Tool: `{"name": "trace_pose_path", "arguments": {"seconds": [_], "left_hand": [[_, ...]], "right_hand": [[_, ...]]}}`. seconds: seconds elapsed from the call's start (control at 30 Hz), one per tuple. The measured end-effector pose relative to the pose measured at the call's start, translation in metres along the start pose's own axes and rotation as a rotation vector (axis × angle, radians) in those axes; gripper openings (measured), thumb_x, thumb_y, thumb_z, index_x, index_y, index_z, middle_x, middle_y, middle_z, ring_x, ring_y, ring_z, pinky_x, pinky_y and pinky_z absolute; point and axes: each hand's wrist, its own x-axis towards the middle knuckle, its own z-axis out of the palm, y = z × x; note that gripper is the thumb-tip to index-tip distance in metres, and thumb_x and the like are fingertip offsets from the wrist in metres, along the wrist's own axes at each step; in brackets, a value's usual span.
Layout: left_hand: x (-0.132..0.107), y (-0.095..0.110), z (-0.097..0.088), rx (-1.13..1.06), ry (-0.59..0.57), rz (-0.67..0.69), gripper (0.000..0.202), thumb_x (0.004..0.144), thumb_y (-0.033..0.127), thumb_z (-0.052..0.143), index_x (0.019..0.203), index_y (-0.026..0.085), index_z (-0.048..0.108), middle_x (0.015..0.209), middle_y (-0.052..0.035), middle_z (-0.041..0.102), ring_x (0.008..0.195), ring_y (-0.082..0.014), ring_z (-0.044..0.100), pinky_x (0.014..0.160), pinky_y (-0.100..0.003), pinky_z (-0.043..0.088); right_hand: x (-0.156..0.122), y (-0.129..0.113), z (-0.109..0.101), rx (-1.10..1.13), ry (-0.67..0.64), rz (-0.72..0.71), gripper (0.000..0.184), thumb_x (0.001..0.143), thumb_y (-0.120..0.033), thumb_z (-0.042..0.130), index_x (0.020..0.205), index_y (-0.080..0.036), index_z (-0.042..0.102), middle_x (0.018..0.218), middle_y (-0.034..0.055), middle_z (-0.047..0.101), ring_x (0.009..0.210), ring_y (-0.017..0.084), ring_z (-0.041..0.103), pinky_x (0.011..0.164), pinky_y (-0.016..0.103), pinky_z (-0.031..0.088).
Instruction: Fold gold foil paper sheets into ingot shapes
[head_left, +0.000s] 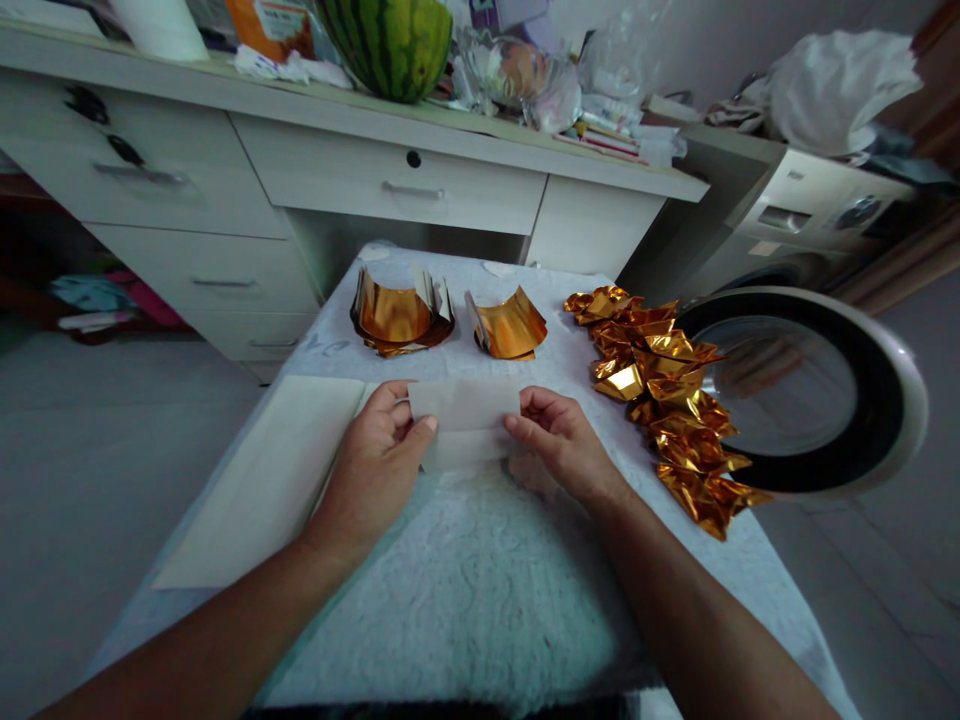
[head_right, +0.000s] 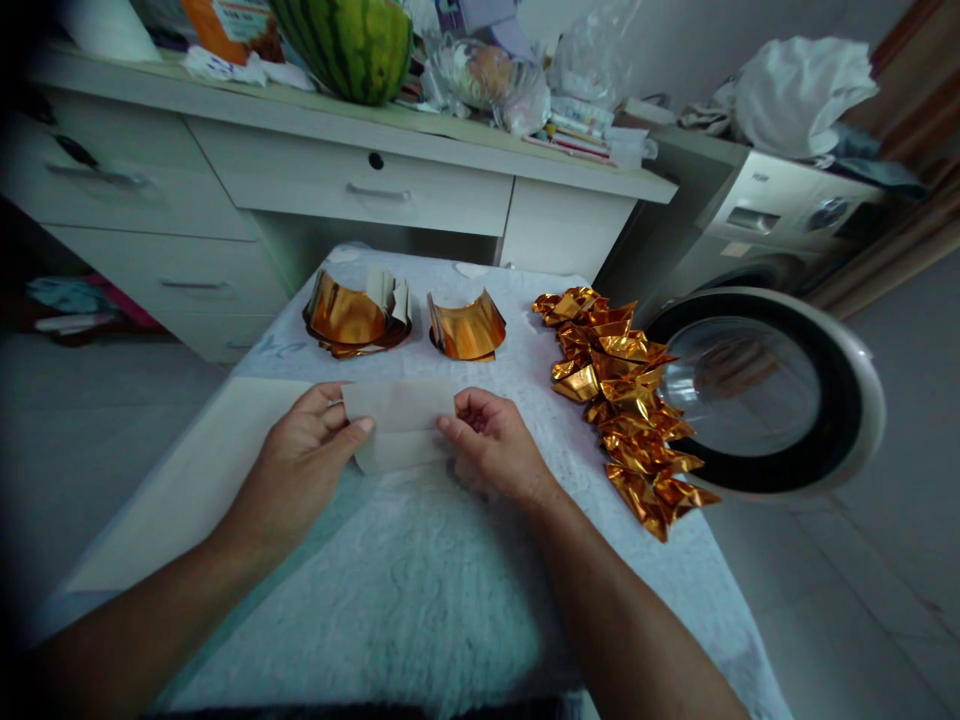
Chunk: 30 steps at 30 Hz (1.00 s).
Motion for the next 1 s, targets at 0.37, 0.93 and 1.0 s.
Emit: {"name": "trace_pose_path", "arguments": {"seconds": [0.37,0.93,1.0], "left_hand": [[0.005,-0.013,-0.009,0.321,0.019,0.068,0.059,0.08,0.024,0.064,0.134,0.028,0.038,0.065,0.0079,0.057,0.055,-0.0133,0.053,0.051,-0.022,0.035],[0.006,-0.024,-0.01,1.057,-0.226,0.581,0.041,0.081,0.005,0.052,0.112,0.028,0.066,0.109,-0.0066,0.059,0.103,-0.0261,0.052,0.089,-0.042,0.045],[0.008,-0.029,-0.01,1.02,-0.393,0.594,0.045,0.083,0.001,0.045,0.113,0.027,0.066,0.106,-0.0052,0.061,0.101,-0.0232,0.053,0.089,-0.039,0.047]], "right_hand": [[0.007,0.017,-0.004,-0.11,0.088,0.071,0.037,0.076,-0.03,0.066,0.103,-0.027,0.041,0.061,-0.0118,0.05,0.048,0.01,0.042,0.047,0.02,0.03],[0.007,0.019,-0.001,-0.863,0.033,-0.111,0.011,0.078,-0.011,0.055,0.074,-0.021,0.057,0.061,-0.0036,0.052,0.057,0.012,0.045,0.06,0.026,0.03],[0.006,0.017,-0.001,-0.855,0.027,-0.111,0.009,0.079,-0.013,0.055,0.074,-0.02,0.057,0.061,-0.004,0.051,0.057,0.011,0.045,0.06,0.026,0.03]]}}
